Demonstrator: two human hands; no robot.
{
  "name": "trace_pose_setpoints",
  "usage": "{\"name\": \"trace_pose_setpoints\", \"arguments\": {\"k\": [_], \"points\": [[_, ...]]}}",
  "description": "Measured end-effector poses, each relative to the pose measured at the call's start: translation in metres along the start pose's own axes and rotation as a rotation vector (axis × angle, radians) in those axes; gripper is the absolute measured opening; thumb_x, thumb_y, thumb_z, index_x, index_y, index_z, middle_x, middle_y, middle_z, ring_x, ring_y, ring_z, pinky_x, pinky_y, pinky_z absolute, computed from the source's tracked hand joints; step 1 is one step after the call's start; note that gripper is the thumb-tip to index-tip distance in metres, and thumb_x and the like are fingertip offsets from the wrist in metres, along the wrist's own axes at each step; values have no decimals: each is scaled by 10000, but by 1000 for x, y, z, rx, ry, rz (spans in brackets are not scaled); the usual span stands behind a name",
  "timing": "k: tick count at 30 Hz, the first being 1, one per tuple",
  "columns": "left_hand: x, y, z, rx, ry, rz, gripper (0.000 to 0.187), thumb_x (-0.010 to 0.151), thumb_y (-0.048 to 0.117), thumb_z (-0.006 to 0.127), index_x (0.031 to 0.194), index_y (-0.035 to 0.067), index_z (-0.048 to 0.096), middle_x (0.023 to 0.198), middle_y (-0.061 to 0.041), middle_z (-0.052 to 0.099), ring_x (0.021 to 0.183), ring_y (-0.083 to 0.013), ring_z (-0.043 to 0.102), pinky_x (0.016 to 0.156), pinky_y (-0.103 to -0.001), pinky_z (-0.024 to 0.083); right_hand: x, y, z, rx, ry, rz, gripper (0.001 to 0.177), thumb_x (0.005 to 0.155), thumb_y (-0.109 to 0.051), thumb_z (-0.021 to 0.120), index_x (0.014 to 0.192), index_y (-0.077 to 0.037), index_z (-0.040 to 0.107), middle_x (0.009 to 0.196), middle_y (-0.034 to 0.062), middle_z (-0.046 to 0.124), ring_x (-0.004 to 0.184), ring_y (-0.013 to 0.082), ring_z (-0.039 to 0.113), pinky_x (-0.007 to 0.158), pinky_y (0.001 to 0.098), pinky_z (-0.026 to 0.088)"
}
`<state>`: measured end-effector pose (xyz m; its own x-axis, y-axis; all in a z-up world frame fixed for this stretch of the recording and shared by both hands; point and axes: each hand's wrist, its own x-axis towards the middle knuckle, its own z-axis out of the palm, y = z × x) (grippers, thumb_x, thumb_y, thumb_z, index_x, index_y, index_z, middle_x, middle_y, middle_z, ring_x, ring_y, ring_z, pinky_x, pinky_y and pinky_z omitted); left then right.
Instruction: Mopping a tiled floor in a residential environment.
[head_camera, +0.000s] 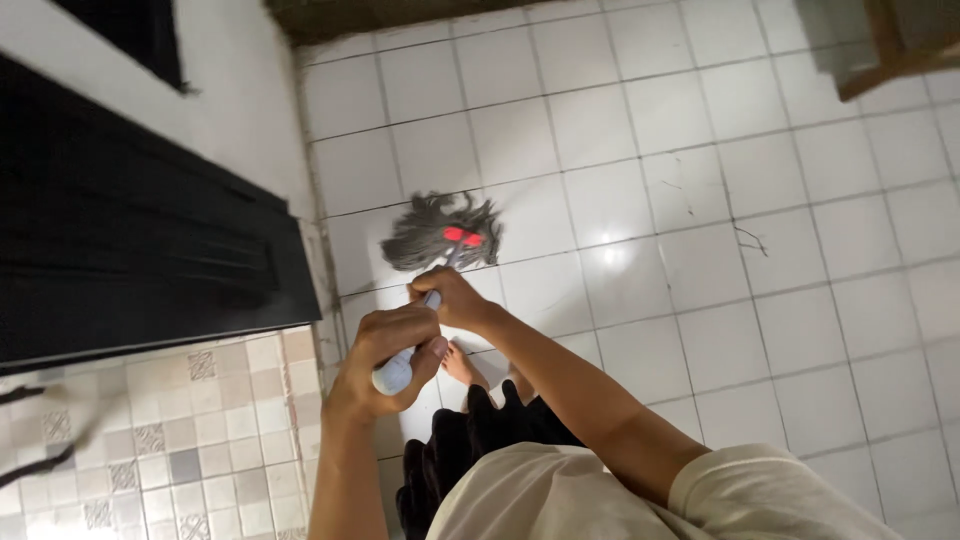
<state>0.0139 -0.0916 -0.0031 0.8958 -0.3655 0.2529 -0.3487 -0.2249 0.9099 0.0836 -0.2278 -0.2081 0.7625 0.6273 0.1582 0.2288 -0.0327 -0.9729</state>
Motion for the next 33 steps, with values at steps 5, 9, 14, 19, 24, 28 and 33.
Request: {"name": "trace_pose_setpoints", "arguments": {"k": [5, 9, 14, 19, 24, 28, 33], "points": [[25, -11, 56, -148, -86, 85, 133, 811, -62, 637, 740, -19, 532, 668, -101, 509, 593, -234, 475, 583, -366, 382, -52, -3, -62, -80, 196, 10, 159, 735, -38, 694, 711, -1, 541, 634, 109, 571, 579, 220, 539, 583, 346, 445], [40, -19, 99, -181, -121, 89, 49, 819, -78, 608, 826, -35, 585, 746, -110, 596, 643, -230, 550, 614, -349, 445, -96, 27, -97, -249, 332, 101, 178, 834, -72, 671, 695, -17, 575, 638, 135, 595, 607, 280, 613, 599, 377, 455], [52, -44, 157, -247, -168, 111, 61, 898, -73, 625, 880, -28, 588, 793, -109, 603, 765, -235, 574, 748, -355, 485, -147, 66, -142, -425, 438, 262, 296, 890, -126, 674, 656, -15, 530, 627, 153, 557, 651, 339, 577, 636, 430, 436], [31, -57, 204, -269, -228, -155, 83, 940, -42, 603, 1010, -23, 644, 874, -91, 646, 737, -182, 589, 685, -322, 490, -201, 116, -164, -619, 454, 241, 311, 840, -149, 714, 638, -12, 521, 663, 160, 554, 727, 369, 556, 669, 465, 426], [7, -47, 186, -290, -64, -105, 65, 949, -53, 614, 1011, -42, 628, 926, -116, 670, 778, -186, 611, 710, -325, 510, -190, 99, -140, -514, 376, 297, 316, 871, -123, 719, 666, 13, 519, 671, 191, 558, 699, 367, 550, 652, 448, 429], [-4, -14, 139, -200, 25, -63, 69, 907, -87, 644, 888, -41, 597, 757, -120, 622, 633, -196, 540, 598, -328, 426, -152, 61, -92, -282, 365, 265, 355, 874, -151, 757, 638, 0, 539, 640, 163, 570, 586, 290, 546, 595, 408, 433], [-30, 31, 94, -71, 94, 16, 87, 831, -60, 649, 782, -24, 586, 639, -101, 571, 539, -209, 539, 527, -338, 398, -116, 1, -22, -92, 243, 247, 354, 914, -186, 739, 672, -5, 553, 659, 112, 561, 599, 200, 524, 590, 371, 431]]}}
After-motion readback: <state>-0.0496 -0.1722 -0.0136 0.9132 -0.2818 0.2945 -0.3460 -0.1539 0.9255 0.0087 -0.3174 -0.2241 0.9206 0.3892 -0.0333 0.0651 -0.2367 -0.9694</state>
